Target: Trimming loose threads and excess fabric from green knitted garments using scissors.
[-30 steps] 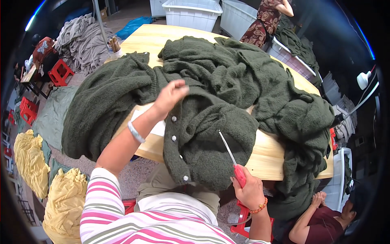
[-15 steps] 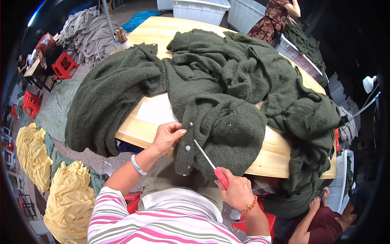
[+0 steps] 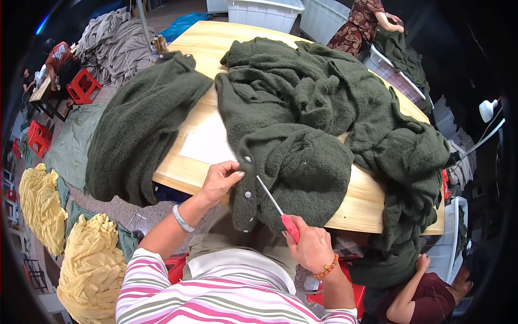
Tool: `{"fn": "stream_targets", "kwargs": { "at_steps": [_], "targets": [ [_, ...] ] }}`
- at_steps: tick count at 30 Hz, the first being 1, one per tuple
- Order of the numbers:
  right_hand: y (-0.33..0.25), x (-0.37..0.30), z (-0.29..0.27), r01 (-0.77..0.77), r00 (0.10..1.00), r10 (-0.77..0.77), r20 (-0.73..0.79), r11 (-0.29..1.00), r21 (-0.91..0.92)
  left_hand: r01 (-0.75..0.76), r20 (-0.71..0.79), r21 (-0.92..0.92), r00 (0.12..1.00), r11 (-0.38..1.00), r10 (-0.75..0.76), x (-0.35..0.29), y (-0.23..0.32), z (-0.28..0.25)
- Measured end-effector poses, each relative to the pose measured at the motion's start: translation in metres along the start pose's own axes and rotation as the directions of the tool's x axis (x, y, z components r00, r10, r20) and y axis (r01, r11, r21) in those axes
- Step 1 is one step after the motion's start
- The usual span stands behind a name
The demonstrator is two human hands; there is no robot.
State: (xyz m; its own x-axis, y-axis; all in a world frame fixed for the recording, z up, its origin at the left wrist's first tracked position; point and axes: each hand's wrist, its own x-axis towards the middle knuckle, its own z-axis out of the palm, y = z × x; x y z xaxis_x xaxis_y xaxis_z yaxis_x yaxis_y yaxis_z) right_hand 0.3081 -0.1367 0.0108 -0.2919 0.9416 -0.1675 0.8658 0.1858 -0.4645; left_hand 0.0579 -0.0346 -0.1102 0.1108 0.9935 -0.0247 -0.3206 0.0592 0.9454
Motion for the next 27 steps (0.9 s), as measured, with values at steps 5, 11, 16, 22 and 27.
{"fn": "stream_targets", "kwargs": {
  "at_steps": [5, 11, 16, 22, 27],
  "targets": [
    [0.013, -0.008, 0.010, 0.018, 0.999, -0.016, -0.029, 0.998, 0.052, 0.286, -0.019, 0.184, 0.958, 0.940, -0.288, -0.024, 0.028, 0.003],
    [0.022, -0.019, 0.011, 0.043, 0.998, -0.038, -0.042, 0.993, 0.107, 0.428, 0.015, 0.141, 0.901, 0.893, -0.434, -0.061, 0.039, 0.014],
    [0.021, -0.025, 0.011, -0.002, 1.000, 0.002, -0.004, 0.997, 0.073, 0.485, 0.106, -0.237, 0.874, 0.842, -0.473, -0.051, 0.029, 0.029],
    [0.019, -0.035, 0.010, -0.041, 0.989, 0.038, 0.146, 0.999, 0.023, 0.387, 0.040, -0.357, 0.916, 0.850, -0.400, -0.042, -0.007, 0.016],
    [0.016, -0.039, 0.006, -0.019, 0.990, 0.017, 0.140, 1.000, 0.012, 0.371, 0.047, -0.344, 0.924, 0.863, -0.379, -0.042, -0.006, 0.008]
  ]
}}
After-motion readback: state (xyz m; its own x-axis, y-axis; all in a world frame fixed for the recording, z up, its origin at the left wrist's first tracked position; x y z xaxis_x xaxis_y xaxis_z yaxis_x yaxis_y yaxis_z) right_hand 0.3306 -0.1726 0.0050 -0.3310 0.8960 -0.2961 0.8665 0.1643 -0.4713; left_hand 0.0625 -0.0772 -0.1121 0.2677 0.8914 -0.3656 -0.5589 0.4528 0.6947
